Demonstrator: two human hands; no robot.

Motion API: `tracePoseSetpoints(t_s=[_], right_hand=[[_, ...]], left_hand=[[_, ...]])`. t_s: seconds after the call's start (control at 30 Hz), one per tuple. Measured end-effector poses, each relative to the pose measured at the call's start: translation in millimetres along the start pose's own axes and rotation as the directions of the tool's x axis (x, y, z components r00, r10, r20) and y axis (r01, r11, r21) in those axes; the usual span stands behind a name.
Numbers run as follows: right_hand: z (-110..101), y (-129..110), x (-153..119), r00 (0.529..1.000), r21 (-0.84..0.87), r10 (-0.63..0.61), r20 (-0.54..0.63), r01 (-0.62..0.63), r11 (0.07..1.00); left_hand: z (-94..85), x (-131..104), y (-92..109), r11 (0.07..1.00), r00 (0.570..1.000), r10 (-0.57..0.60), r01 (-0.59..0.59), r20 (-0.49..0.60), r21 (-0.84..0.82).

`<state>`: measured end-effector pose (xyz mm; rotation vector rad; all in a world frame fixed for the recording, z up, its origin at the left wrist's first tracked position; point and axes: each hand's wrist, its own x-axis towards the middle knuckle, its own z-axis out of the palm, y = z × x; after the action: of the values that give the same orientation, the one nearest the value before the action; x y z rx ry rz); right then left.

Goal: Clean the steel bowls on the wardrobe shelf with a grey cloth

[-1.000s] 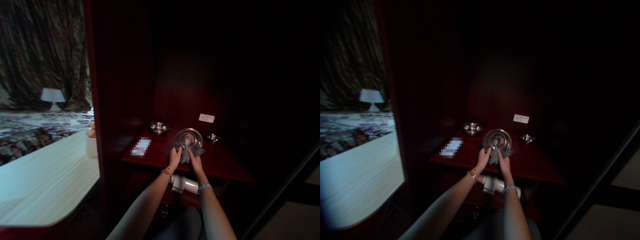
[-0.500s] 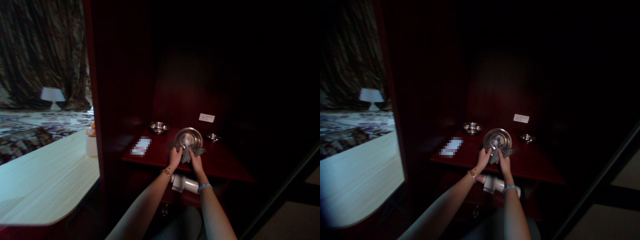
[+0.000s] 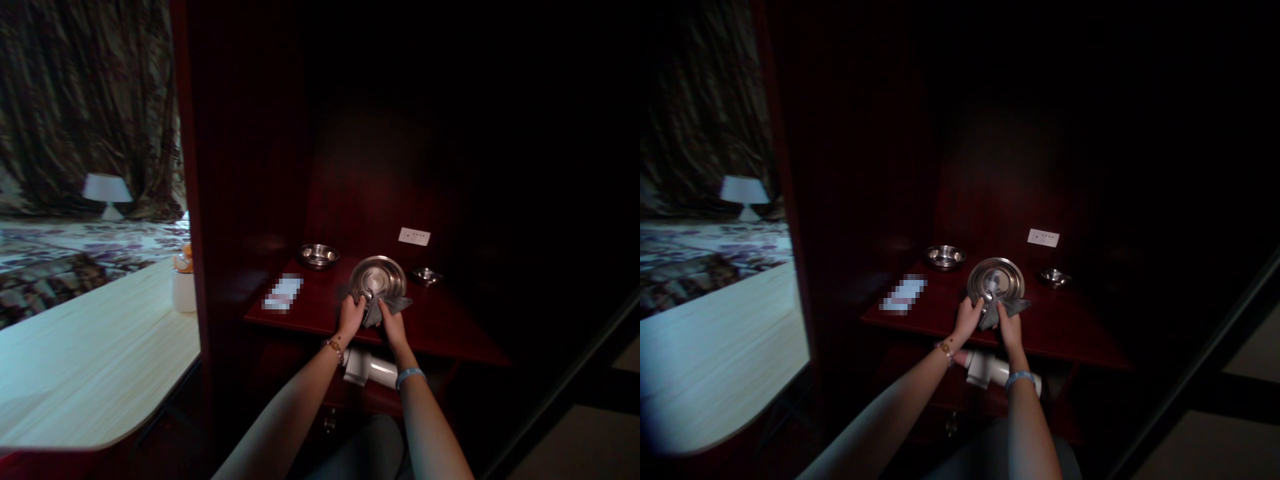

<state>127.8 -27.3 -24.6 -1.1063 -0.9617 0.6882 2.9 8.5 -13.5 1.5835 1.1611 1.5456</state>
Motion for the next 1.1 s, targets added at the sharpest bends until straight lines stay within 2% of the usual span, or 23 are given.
tracePoseSetpoints(t_s=[0.43,1.1], right_hand=[[0.2,0.9,-0.7,1.000,0.014,-0.031,0.004,0.031,0.999],[0.7,-1.2,-2.6,1.000,0.005,-0.010,0.008,0.010,1.000]], left_hand=[[0.8,0.5,-2.3,1.000,1.000,0.009,-0.009,0.012,0.015],[-0.2,-0.6,-0.4,1.000,1.000,-0.004,0.004,0.022,-0.007]])
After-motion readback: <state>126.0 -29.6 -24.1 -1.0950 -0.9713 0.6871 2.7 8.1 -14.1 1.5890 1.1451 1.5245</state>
